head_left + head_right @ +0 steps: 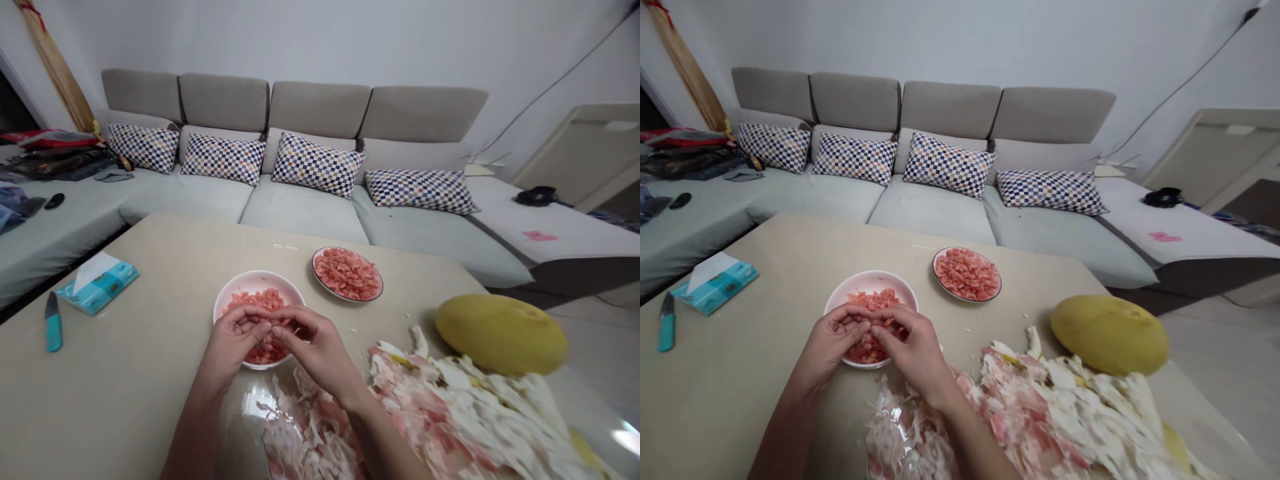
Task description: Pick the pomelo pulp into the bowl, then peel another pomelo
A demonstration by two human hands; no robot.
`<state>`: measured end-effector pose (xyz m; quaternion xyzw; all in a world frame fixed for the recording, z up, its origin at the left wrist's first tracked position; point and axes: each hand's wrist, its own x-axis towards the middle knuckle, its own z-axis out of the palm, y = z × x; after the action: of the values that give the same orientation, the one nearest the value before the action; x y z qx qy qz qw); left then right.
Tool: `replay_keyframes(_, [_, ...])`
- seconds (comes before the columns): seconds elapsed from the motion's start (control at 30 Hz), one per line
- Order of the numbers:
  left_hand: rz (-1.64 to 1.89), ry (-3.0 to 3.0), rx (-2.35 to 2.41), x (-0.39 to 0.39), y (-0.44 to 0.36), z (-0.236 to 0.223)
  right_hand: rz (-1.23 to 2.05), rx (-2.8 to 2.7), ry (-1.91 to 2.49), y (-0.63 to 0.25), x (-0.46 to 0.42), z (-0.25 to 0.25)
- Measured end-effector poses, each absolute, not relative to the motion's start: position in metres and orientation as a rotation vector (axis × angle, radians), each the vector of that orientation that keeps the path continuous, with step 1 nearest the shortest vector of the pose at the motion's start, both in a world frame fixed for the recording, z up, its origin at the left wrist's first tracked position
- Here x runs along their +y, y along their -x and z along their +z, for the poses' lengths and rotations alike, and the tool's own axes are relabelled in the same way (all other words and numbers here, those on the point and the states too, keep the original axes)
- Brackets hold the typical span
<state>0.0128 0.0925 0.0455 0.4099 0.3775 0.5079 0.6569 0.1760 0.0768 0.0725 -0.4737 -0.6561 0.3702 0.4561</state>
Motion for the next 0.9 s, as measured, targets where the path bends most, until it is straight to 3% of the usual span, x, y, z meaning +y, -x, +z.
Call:
replay_keyframes(0.43, [1.234,-0.873,0.914,0.095,-0.014,0.044,1.079,-1.454,1.163,-0.173,0.079,0.067])
replay_keyframes(0.73, [1.242,-0.893,0.962,0.096,-0.010,0.038,1.481,-1.111,1.073,-0.178,0.083,0.066])
replay_keyframes(0.9, [1.265,-1.193,1.006,0.097,-0.008,0.036,1.472,-1.105,1.067,-0.181,0.083,0.071])
